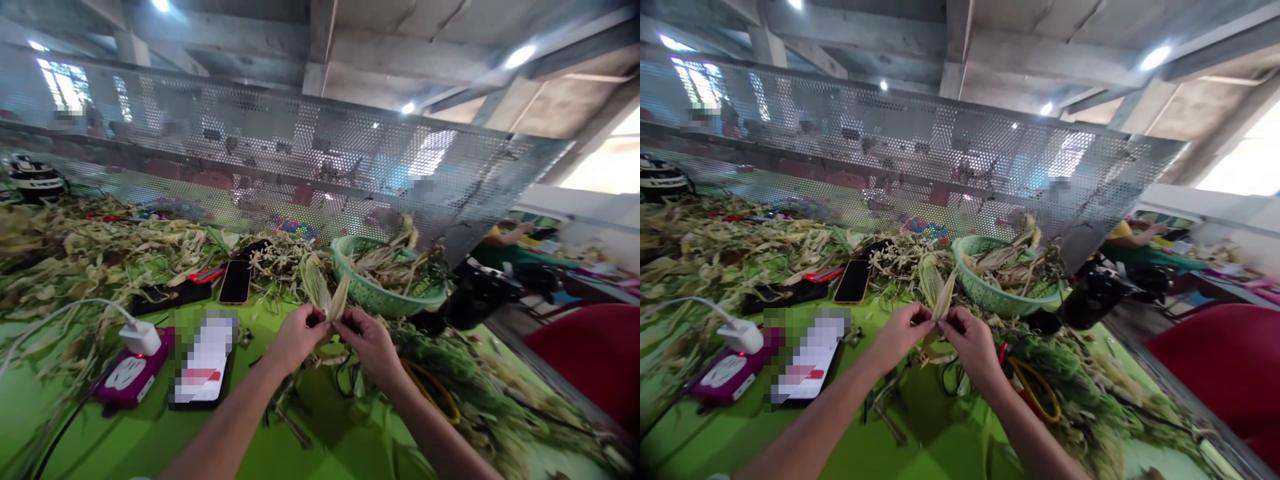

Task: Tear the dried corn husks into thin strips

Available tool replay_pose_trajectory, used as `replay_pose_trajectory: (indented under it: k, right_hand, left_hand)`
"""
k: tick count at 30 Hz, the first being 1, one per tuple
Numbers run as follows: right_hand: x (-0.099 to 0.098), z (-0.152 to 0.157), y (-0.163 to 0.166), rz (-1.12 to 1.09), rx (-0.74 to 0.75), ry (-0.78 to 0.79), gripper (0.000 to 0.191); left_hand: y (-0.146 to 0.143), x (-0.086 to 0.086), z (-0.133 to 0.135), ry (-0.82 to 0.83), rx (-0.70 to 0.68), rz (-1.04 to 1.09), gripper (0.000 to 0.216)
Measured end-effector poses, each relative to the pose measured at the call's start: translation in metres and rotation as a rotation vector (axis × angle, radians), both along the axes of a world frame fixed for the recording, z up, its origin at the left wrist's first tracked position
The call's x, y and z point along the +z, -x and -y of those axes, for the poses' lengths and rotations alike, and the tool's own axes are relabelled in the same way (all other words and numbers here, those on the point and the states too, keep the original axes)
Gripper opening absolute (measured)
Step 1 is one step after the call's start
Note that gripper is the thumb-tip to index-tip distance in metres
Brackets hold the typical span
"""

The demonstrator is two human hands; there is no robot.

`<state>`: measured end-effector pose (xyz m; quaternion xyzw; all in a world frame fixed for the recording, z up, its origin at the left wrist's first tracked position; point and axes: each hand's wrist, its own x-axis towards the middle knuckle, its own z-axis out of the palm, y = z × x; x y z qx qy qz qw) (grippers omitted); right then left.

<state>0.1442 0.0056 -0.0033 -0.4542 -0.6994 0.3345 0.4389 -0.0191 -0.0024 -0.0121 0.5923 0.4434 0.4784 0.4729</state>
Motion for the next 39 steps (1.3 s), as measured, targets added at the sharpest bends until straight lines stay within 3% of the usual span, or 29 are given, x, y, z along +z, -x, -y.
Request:
replay_pose_trajectory:
  k: [11,16,24,31,39]
  right_hand:
    - [0.006,0.006,0.009,-0.118,0.025,0.071,0.025]
    - [0.007,0.006,0.010,-0.180,0.059,0.074,0.024]
    - [0.009,0.003,0.009,-0.291,-0.016,0.046,0.020]
    - [0.007,0.008,0.012,-0.353,0.045,0.091,0.021]
    - [0.008,0.013,0.019,-0.384,0.047,0.079,0.024]
  left_hand:
    - [0.001,-0.001,-0.002,-0.033,0.066,0.116,0.016]
    - [0.000,-0.002,-0.003,-0.059,-0.003,0.188,0.014]
    - [-0.001,0.006,0.005,-0.099,-0.063,0.059,0.009]
    - [-0.003,0.006,0.006,-0.033,-0.075,0.189,0.018]
    - [-0.005,0.004,0.006,-0.135,-0.020,0.129,0.012]
